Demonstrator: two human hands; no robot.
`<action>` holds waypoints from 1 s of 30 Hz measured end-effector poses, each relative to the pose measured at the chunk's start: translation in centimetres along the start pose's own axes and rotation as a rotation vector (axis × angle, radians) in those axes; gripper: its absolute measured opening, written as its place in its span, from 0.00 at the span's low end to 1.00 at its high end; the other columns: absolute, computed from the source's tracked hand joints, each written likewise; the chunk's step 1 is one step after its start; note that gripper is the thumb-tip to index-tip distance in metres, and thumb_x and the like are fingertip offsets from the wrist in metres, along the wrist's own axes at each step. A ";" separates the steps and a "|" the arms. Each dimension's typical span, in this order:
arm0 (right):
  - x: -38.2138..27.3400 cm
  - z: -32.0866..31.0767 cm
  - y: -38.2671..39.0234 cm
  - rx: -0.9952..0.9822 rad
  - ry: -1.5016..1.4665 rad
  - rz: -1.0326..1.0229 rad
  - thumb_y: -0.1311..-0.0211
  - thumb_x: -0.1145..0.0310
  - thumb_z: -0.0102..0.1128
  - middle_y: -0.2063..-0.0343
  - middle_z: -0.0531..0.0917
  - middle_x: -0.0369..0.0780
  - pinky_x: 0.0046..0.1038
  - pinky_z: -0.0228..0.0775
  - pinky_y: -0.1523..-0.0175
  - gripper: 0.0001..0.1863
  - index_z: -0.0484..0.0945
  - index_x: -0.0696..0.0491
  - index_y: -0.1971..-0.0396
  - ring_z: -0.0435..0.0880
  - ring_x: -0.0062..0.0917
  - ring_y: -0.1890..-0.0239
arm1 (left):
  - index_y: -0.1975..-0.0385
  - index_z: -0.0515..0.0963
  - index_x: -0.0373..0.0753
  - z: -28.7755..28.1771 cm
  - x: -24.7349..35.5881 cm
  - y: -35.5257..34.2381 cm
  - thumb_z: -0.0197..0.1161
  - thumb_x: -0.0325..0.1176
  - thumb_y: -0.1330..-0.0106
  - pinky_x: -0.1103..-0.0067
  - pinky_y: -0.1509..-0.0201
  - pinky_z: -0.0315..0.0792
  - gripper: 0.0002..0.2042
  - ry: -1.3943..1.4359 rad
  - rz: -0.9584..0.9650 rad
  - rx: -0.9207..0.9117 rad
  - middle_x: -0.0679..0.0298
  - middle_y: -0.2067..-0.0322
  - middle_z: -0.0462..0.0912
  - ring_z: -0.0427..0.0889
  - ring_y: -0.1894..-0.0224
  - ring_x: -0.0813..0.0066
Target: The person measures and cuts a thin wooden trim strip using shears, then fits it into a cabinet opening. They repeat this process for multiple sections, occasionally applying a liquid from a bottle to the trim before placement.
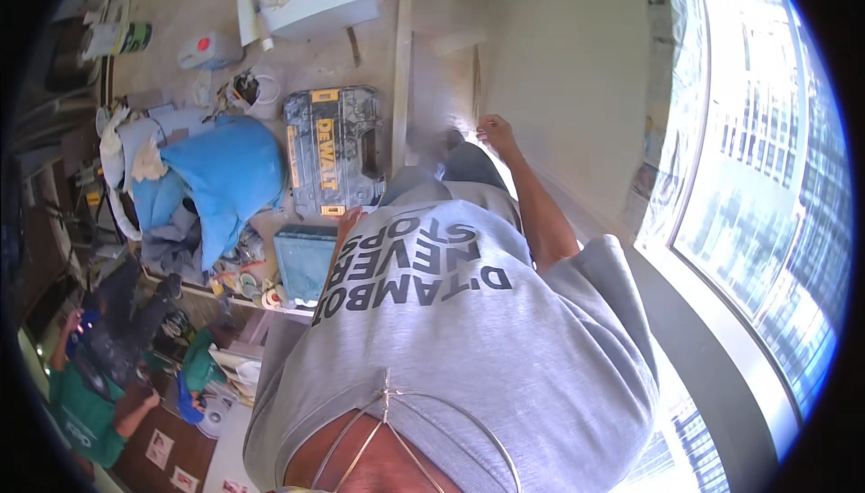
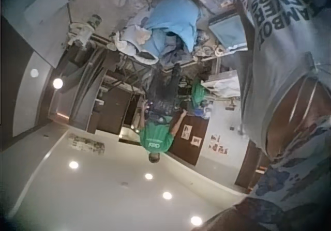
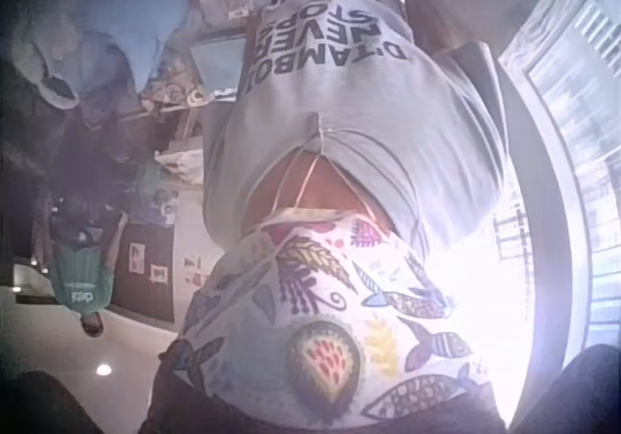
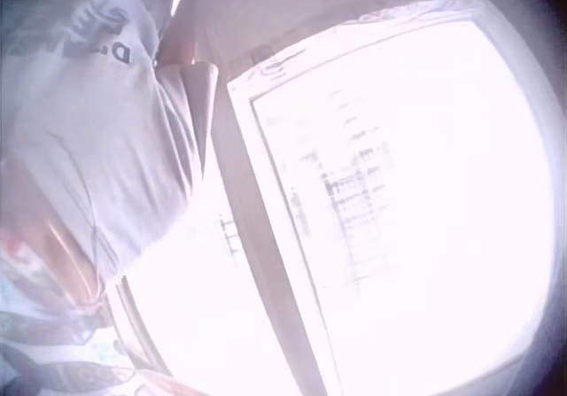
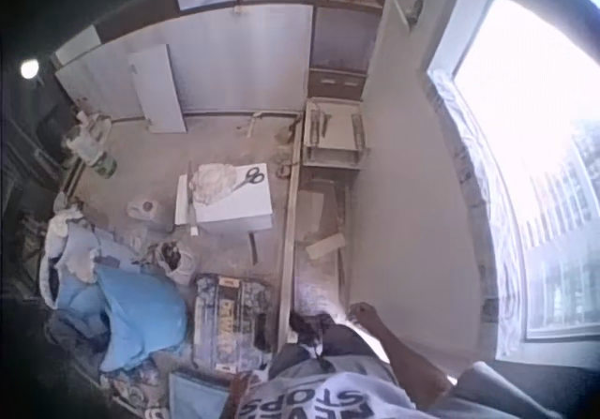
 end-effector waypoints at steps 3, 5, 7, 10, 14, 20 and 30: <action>3.2 -1.3 -0.1 0.008 -0.046 0.079 0.37 0.63 0.55 0.70 0.81 0.36 0.20 0.72 0.67 0.13 0.74 0.52 0.56 0.79 0.18 0.72 | 0.47 0.70 0.37 0.2 0.2 -0.3 0.54 0.41 0.33 0.73 0.54 0.75 0.19 -0.079 -0.043 -0.007 0.56 0.57 0.78 0.81 0.59 0.66; 5.4 -2.2 -0.2 0.002 0.082 0.051 0.37 0.65 0.55 0.71 0.81 0.37 0.20 0.71 0.69 0.12 0.74 0.54 0.57 0.79 0.19 0.73 | 0.47 0.69 0.37 0.3 2.1 -0.2 0.53 0.41 0.33 0.73 0.53 0.74 0.19 0.024 0.016 0.014 0.56 0.57 0.78 0.81 0.58 0.66; 6.7 -3.3 -0.4 0.020 0.390 -0.018 0.37 0.67 0.54 0.73 0.80 0.38 0.19 0.71 0.72 0.10 0.74 0.55 0.58 0.78 0.19 0.75 | 0.48 0.69 0.36 0.1 4.3 0.7 0.52 0.42 0.32 0.73 0.51 0.72 0.18 0.064 0.062 0.061 0.55 0.56 0.78 0.80 0.56 0.65; 9.0 -4.7 0.0 0.044 -0.069 0.169 0.37 0.68 0.55 0.75 0.79 0.39 0.19 0.70 0.74 0.09 0.74 0.55 0.59 0.78 0.20 0.76 | 0.49 0.69 0.37 0.6 8.4 1.0 0.53 0.42 0.32 0.73 0.50 0.71 0.18 0.047 0.135 0.075 0.57 0.56 0.77 0.79 0.54 0.67; 6.4 -5.3 0.8 0.073 -0.191 0.119 0.36 0.64 0.56 0.72 0.79 0.39 0.19 0.71 0.72 0.10 0.74 0.54 0.60 0.79 0.20 0.74 | 0.52 0.70 0.39 2.1 10.3 -0.5 0.54 0.41 0.33 0.76 0.52 0.72 0.16 0.071 0.080 0.050 0.61 0.60 0.77 0.79 0.58 0.71; 4.4 -5.7 1.6 0.125 -0.207 -0.036 0.37 0.66 0.55 0.73 0.78 0.35 0.20 0.69 0.72 0.09 0.75 0.52 0.59 0.77 0.18 0.75 | 0.51 0.70 0.39 4.2 10.3 -3.9 0.54 0.41 0.34 0.78 0.54 0.72 0.16 -0.047 0.067 -0.096 0.63 0.62 0.78 0.79 0.60 0.73; 7.0 -5.0 1.9 0.310 0.183 -0.059 0.42 0.65 0.57 0.77 0.80 0.35 0.24 0.70 0.67 0.10 0.80 0.57 0.69 0.77 0.18 0.73 | 0.50 0.70 0.39 -0.8 10.7 -3.1 0.56 0.42 0.35 0.75 0.49 0.70 0.18 0.133 0.178 -0.068 0.61 0.59 0.77 0.79 0.57 0.71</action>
Point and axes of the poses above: each hand's wrist, its own y-axis away from the middle knuckle, its own z-axis out of the palm, x = y × z, the point moved 8 cm from there along -y, towards the middle knuckle
